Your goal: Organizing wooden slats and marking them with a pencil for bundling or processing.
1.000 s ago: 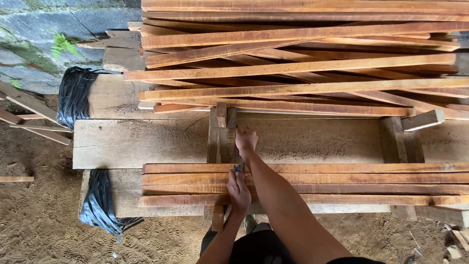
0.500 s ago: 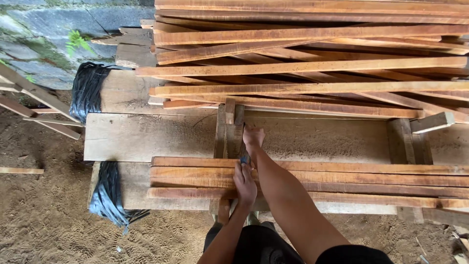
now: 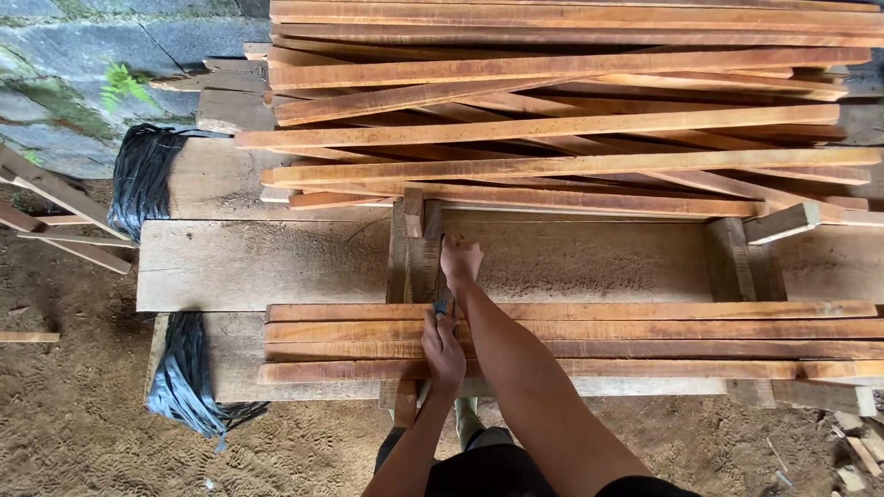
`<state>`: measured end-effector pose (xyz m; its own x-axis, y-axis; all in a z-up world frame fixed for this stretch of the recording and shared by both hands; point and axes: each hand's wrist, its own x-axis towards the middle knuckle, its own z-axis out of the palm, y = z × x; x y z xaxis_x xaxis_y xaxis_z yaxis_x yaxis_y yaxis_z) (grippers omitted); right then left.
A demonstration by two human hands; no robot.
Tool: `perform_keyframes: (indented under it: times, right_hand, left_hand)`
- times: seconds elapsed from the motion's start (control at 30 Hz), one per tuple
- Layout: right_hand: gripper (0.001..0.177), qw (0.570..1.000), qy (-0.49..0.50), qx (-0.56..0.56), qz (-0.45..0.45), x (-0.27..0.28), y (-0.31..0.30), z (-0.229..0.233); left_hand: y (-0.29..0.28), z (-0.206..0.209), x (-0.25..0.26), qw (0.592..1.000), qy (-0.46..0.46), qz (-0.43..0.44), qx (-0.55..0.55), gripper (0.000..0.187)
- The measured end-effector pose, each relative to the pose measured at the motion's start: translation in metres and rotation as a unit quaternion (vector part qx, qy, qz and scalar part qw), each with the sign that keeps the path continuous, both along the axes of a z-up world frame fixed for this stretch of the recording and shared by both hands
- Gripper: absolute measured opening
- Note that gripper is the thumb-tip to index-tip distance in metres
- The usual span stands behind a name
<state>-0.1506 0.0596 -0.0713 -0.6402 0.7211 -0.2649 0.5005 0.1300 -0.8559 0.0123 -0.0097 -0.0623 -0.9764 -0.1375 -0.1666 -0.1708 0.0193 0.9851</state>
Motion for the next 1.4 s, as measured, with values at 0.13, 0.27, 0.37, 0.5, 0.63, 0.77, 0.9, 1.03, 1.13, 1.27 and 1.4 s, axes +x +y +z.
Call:
perform_keyframes:
  times: [0.13,0.27,0.37,0.5,0.63,0.77,0.9,1.03,1.13,1.27,1.4]
  right_hand:
    - [0.038,1.0,-0.018,0.015,0.012,-0.001,-0.004,0.001]
    - [0.043,0.999,-0.038,0.007,0.02,0.002,-0.002,0.002]
    - [0.047,0.999,-0.046,0.005,0.027,-0.004,0.002,-0.017]
    - [0.052,0.997,-0.071,0.02,0.032,-0.007,0.007,-0.06]
    - [0.049,0.999,-0.039,0.004,0.03,-0.004,0.004,-0.025]
    - [0.045,0.999,-0.02,0.02,0.023,-0.005,0.002,-0.014]
    - [0.044,0.999,-0.013,0.033,0.002,-0.006,0.004,-0.012]
    - [0.043,1.0,-0.002,0.018,0.001,-0.004,0.005,-0.005]
    - [0.041,0.999,0.002,0.036,-0.004,-0.008,0.005,-0.015]
    - [0.04,0.999,-0.003,0.046,0.004,-0.007,0.004,-0.016]
    - [0.04,0.997,-0.037,0.07,0.006,-0.006,0.0,-0.028]
  left_hand:
    - [0.001,0.018,0.007,1.0,0.03,0.002,-0.004,0.038]
    - [0.002,0.009,0.009,1.0,0.021,-0.002,-0.022,0.039]
    - [0.003,0.019,0.005,0.999,0.025,-0.012,-0.021,0.036]
    - [-0.002,0.025,0.002,0.998,0.052,-0.029,0.001,0.032]
    - [0.002,0.039,-0.004,0.998,0.059,-0.016,0.015,0.033]
    - [-0.002,0.116,-0.012,0.994,-0.009,0.004,0.105,0.024]
    - [-0.004,0.076,-0.013,0.992,-0.053,0.0,0.113,0.032]
    - [0.003,0.036,-0.015,0.992,-0.07,0.018,0.107,0.041]
    - [0.007,-0.022,-0.018,0.992,-0.096,0.027,0.079,0.06]
    - [0.008,-0.003,-0.016,0.996,-0.075,0.034,0.034,0.055]
    - [0.008,0.007,-0.011,0.997,-0.048,0.039,0.043,0.034]
